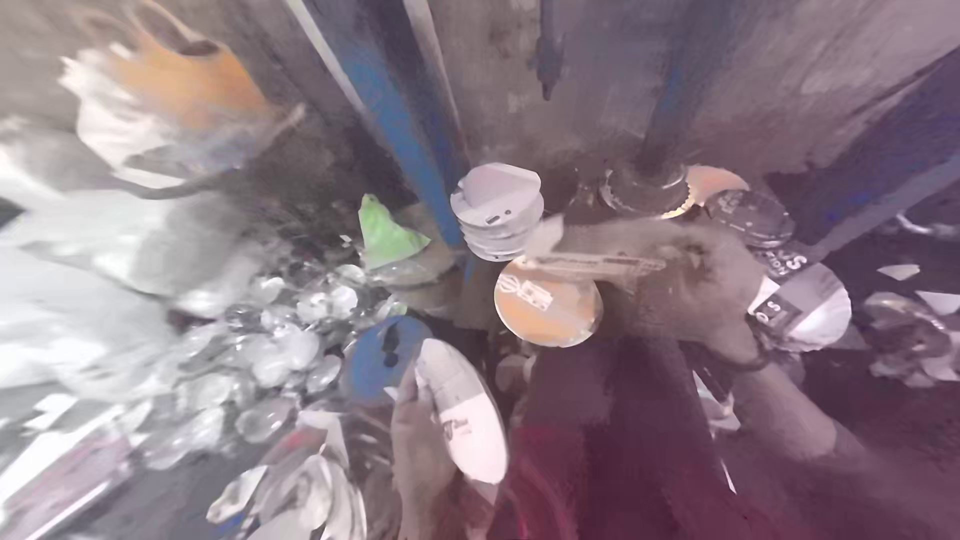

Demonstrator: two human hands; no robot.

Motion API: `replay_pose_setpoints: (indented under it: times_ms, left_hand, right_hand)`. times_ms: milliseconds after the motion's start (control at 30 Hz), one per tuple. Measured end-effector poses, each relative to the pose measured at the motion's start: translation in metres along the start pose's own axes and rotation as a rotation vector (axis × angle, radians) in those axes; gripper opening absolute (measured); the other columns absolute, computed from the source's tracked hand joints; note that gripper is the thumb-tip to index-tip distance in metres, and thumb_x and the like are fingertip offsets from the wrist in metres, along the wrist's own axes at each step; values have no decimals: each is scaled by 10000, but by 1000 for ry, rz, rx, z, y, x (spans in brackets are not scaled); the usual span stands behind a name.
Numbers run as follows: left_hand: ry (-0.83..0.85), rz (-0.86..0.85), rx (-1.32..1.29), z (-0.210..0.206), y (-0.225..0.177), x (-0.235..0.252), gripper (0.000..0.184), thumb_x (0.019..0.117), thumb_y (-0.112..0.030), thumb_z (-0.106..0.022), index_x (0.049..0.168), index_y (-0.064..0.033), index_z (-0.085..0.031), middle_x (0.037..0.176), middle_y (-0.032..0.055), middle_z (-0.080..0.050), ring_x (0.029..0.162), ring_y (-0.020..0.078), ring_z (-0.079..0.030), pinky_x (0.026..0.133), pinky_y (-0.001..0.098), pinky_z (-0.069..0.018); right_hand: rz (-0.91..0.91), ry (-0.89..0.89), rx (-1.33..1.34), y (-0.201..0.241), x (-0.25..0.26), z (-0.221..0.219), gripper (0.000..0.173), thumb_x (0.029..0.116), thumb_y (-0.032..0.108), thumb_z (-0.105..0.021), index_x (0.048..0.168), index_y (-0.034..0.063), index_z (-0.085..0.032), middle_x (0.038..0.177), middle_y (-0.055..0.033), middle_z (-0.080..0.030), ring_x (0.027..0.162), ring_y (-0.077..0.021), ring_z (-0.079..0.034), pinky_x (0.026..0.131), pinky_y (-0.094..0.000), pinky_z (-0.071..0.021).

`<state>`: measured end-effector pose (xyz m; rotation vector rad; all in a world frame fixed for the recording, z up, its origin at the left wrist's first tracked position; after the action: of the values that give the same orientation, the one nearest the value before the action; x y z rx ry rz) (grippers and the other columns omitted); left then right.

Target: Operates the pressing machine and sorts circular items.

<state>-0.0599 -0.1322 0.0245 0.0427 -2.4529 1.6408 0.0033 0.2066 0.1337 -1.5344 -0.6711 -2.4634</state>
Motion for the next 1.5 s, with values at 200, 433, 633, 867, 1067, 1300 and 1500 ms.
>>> replay_pose_setpoints:
  times_ms: [200,433,633,867,1067,1300,1500]
  left_hand:
    - [117,-83,-73,-58,2,-11,223,979,-129,-622,1194,-186,-622,1111,-102,-723,949,31,-699,819,231,-599]
    - [112,-173,29,-81,8,-20,239,975,-30,-568,1182,-138,-616,1048,-109,-723,903,23,-703,791,231,-608]
    - [129,-149,-33,-83,7,-21,265,965,-30,-593,1187,-168,-633,1028,-108,-733,878,14,-706,767,216,-608]
    - [163,-139,-93,-81,9,-23,236,970,-120,-644,1198,-179,-648,1046,-68,-738,885,43,-716,776,233,-614]
    - [160,-127,-122,-81,10,-23,225,969,-152,-659,1190,-187,-658,1041,-53,-741,889,53,-720,787,245,-617]
    - [181,-150,-122,-80,11,-23,247,969,-165,-656,1207,-231,-673,1075,-71,-737,925,41,-711,812,237,-605]
    - [219,-173,-106,-82,10,-25,237,987,-175,-634,1214,-232,-667,1119,-66,-728,972,45,-703,848,243,-597]
  right_hand:
    - [-585,346,460,5,-24,-33,311,992,98,-590,1290,41,-658,1001,12,-709,808,16,-648,730,-188,-567]
    - [-9,-11,-74,52,-42,-16,219,996,73,-582,1166,66,-719,929,-117,-683,830,-129,-654,781,-173,-525]
    - [215,1,-39,57,-48,-8,146,1063,107,-528,1165,125,-631,1074,-96,-671,862,-180,-646,789,-239,-537]
    - [291,-19,-8,58,-51,-5,165,1060,90,-527,1194,114,-620,1093,-98,-665,854,-195,-637,792,-258,-534]
    - [312,-1,-7,59,-52,-3,210,1052,76,-540,1247,126,-603,1118,-94,-659,860,-187,-640,800,-261,-532]
    - [354,26,19,60,-55,3,194,1054,110,-552,1240,132,-601,1154,-98,-654,837,-206,-617,795,-289,-512]
    - [335,44,42,60,-59,9,211,1048,94,-555,1252,128,-596,1220,-74,-642,962,-170,-638,890,-260,-507]
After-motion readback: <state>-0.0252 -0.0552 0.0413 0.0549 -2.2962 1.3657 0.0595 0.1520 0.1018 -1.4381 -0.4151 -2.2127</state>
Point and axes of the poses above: each hand's wrist, its own x-axis towards the middle knuckle, its own z-axis out of the back of the hand, y = z × x, the point moved 4 cm from there along x, towards the middle knuckle
